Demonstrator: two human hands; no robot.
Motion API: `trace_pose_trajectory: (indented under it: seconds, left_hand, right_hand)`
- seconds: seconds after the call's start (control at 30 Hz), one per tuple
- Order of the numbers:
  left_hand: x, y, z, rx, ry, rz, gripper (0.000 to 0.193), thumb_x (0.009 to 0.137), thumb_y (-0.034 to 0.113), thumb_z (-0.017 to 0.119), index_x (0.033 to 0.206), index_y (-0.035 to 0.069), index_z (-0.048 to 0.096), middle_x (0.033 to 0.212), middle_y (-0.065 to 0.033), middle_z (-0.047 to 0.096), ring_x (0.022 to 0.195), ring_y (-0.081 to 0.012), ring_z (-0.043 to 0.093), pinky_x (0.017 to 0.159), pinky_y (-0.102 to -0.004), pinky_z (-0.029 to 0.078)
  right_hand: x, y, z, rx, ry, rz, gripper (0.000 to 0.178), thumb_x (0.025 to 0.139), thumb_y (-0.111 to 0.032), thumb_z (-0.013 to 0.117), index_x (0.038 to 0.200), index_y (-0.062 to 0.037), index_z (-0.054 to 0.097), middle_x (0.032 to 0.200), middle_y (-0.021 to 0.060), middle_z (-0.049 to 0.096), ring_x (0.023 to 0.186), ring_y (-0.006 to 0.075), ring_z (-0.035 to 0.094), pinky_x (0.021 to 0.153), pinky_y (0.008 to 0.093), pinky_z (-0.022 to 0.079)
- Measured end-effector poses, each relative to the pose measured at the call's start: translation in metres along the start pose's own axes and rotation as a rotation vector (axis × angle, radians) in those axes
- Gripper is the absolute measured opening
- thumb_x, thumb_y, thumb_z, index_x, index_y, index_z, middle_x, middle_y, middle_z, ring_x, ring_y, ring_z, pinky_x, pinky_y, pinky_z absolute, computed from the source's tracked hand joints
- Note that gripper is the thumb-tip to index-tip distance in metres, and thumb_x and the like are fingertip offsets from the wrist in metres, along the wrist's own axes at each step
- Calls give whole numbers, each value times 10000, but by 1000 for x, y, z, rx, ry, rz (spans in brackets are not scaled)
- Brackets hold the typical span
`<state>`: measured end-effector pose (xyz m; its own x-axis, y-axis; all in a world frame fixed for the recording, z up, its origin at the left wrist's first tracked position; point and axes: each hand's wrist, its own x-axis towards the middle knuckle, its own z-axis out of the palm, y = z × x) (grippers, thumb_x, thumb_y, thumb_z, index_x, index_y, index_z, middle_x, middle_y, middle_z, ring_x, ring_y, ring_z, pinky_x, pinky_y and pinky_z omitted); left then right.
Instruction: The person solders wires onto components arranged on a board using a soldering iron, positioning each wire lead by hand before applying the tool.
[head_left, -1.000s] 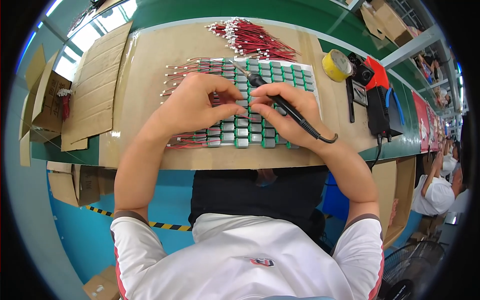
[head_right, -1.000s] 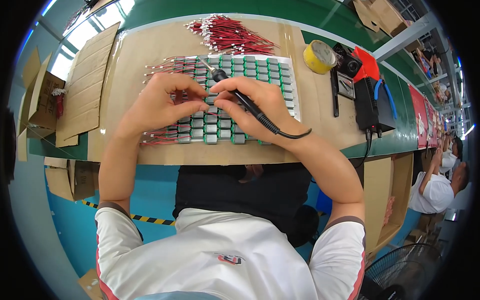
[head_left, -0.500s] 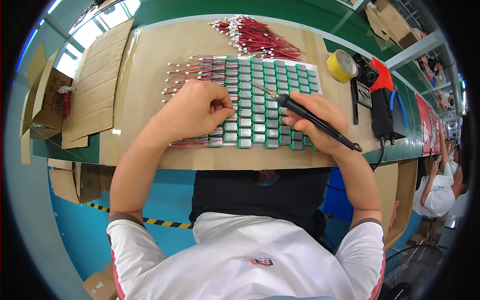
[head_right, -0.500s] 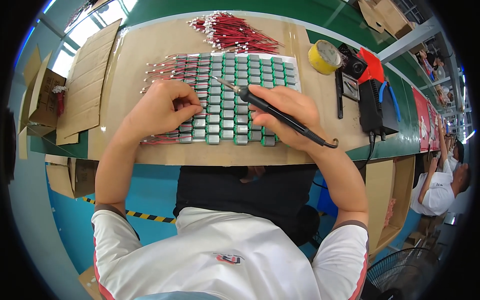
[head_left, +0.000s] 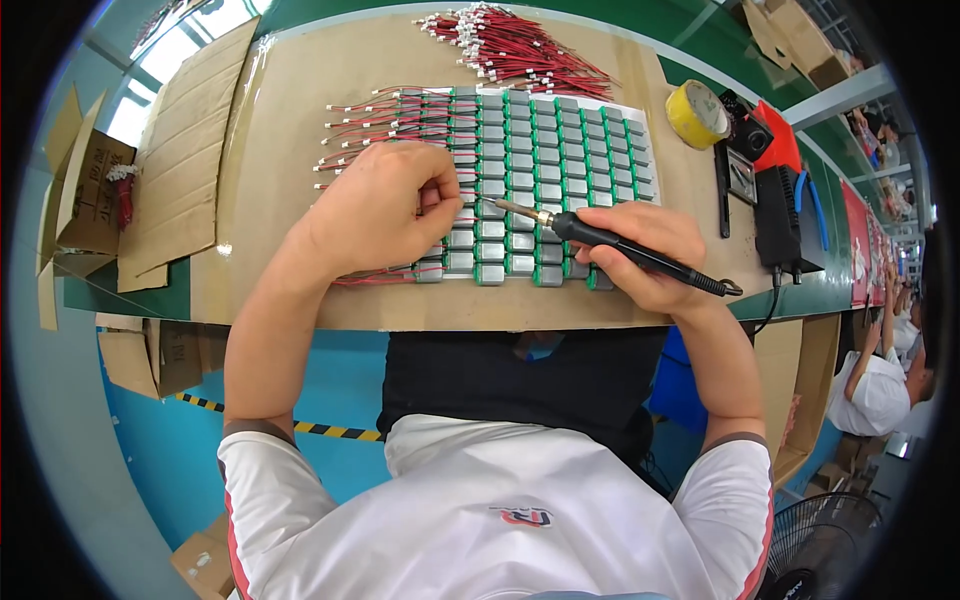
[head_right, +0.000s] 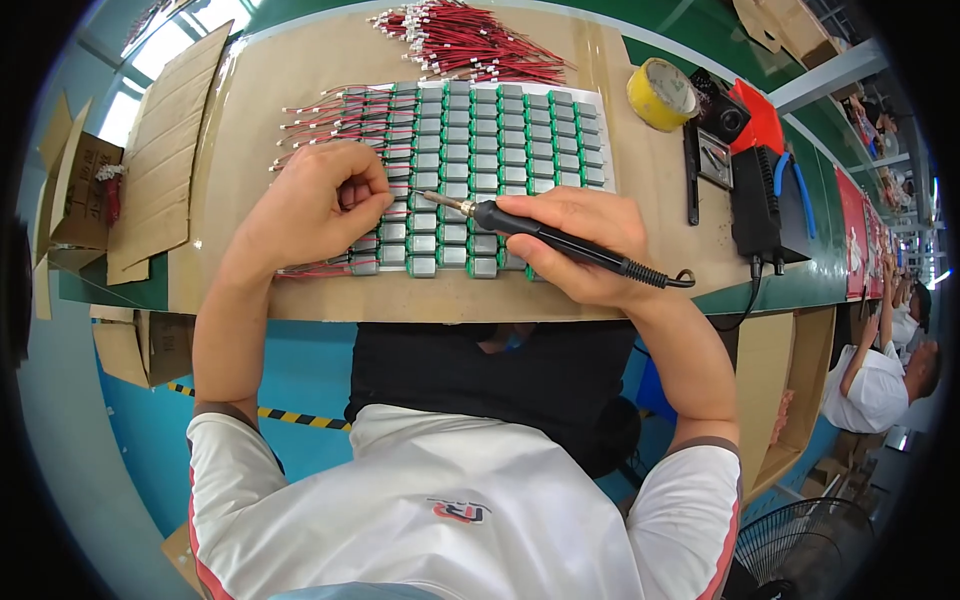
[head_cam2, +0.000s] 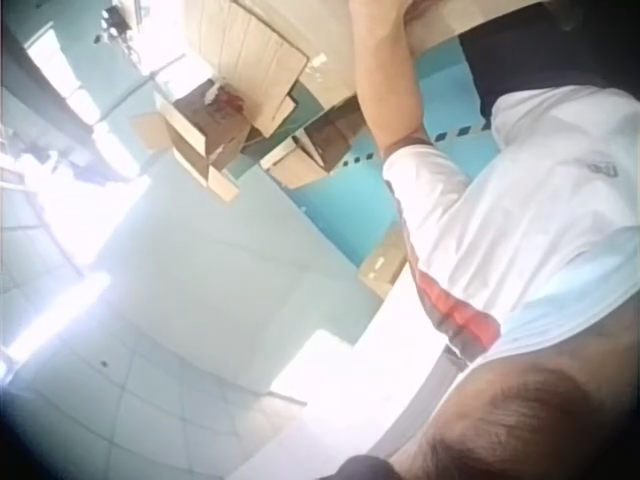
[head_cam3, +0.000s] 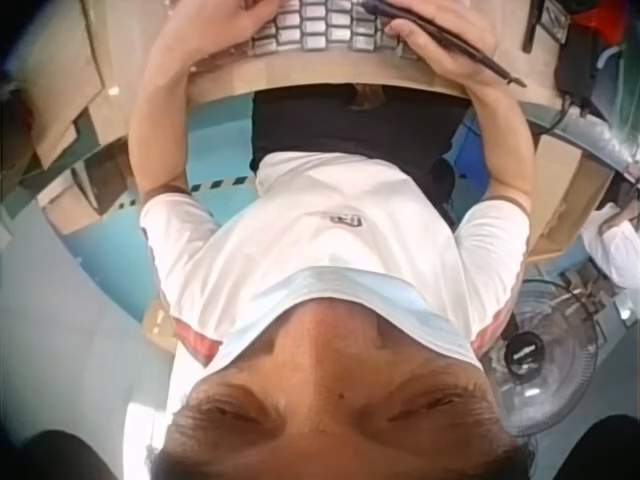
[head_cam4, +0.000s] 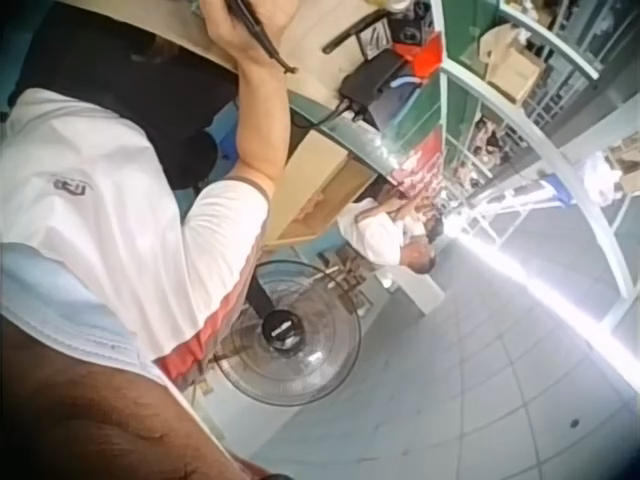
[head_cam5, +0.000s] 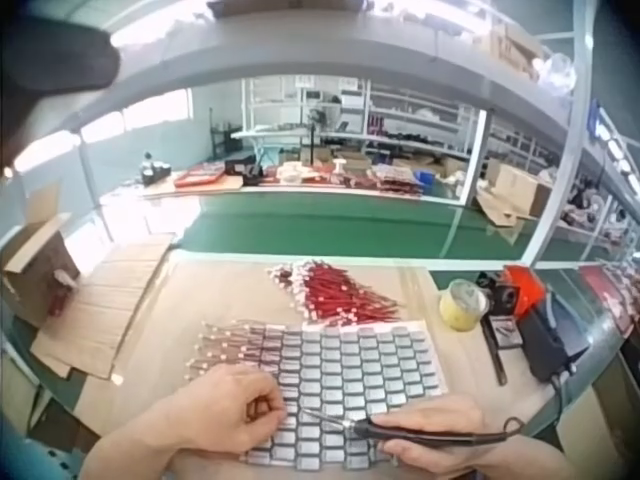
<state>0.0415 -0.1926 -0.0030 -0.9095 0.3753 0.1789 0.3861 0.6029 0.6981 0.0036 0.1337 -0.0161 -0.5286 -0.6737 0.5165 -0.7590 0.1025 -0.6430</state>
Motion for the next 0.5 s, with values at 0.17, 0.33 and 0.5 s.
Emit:
trace_pose_trajectory:
  seconds: [0.17,0.33,0.5]
  left_hand:
    - [0,-4,1,16,8,23,104,876,33,755,853,-8,663,773,-65,625,664,-160,587,630,-312,513]
    - [0,-4,2,32,12,30,106,871,36,752,846,-6,658,771,-72,626,661,-169,586,631,-320,514]
    - [0,-3,1,39,10,13,111,868,45,749,842,-7,655,760,-74,621,663,-176,585,633,-325,511]
  right_hand:
    - [2,-1,0,-10,-12,-13,357,882,-54,821,1221,43,768,906,153,781,762,269,760,687,346,591]
    - [3,-1,0,-17,-29,-33,368,873,-45,819,1228,39,768,907,152,782,770,278,766,688,352,597]
    - [4,-2,0,-21,-38,-28,375,867,-41,822,1231,33,769,911,154,783,779,282,770,693,356,602]
